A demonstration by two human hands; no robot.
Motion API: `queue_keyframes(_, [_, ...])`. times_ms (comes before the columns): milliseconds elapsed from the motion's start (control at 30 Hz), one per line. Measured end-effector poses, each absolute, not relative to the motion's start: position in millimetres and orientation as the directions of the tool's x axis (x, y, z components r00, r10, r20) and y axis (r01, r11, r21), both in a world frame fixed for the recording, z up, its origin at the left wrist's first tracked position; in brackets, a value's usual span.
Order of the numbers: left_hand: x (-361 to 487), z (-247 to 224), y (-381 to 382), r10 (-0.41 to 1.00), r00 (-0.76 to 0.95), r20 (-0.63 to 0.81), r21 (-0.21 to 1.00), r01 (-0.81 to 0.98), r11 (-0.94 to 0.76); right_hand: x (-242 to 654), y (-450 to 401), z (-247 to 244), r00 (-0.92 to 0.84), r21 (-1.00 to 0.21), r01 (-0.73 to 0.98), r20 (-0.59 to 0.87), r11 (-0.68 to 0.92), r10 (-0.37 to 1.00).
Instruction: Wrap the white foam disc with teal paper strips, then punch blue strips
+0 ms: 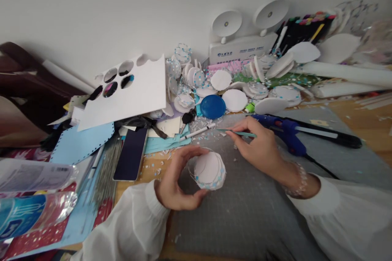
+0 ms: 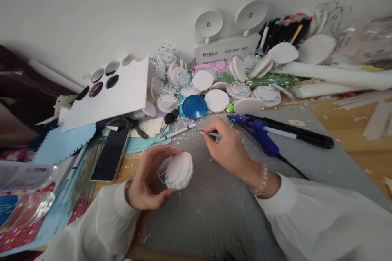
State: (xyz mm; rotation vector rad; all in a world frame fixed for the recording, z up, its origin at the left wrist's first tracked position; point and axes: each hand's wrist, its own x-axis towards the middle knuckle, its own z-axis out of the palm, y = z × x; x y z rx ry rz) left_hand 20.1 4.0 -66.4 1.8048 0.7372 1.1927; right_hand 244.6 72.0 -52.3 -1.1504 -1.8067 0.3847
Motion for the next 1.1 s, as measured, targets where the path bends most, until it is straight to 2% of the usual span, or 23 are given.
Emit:
queue_keyframes(100, [20,-66,3,0.807,0.376,0.456,0.866,0.023,-0.500,248,70,-51,-0.113,-0.671,0.539,0.542,0.510,0.833])
queue_keyframes(467, [14,-67,4,0.804,0.461,0.375,0.839,0.199,-0.506,243,73,-63,-0.199,-0.668,0.534,0.497,0.519,0.845])
queue_keyframes(700, [16,-57,7,0.782,0.502,0.371,0.791,0.271,-0.549,246,69,-56,-0.180,-0.675,0.529,0.503,0.515,0.845])
queue_keyframes(833, [15,-56,7,0.765,0.552,0.331,0.760,0.324,-0.563,255,58,-47,-0.077,-0.762,0.466,0.470,0.449,0.879])
queue_keyframes(967, [17,-54,8,0.725,0.633,0.271,0.738,0.347,-0.578,266,44,-41,0.021,-0.891,0.304,0.360,0.336,0.933])
queue_keyframes(1100, [18,-50,12,0.642,0.730,0.235,0.726,0.307,-0.615,272,32,-44,0.044,-0.925,0.216,0.329,0.312,0.943])
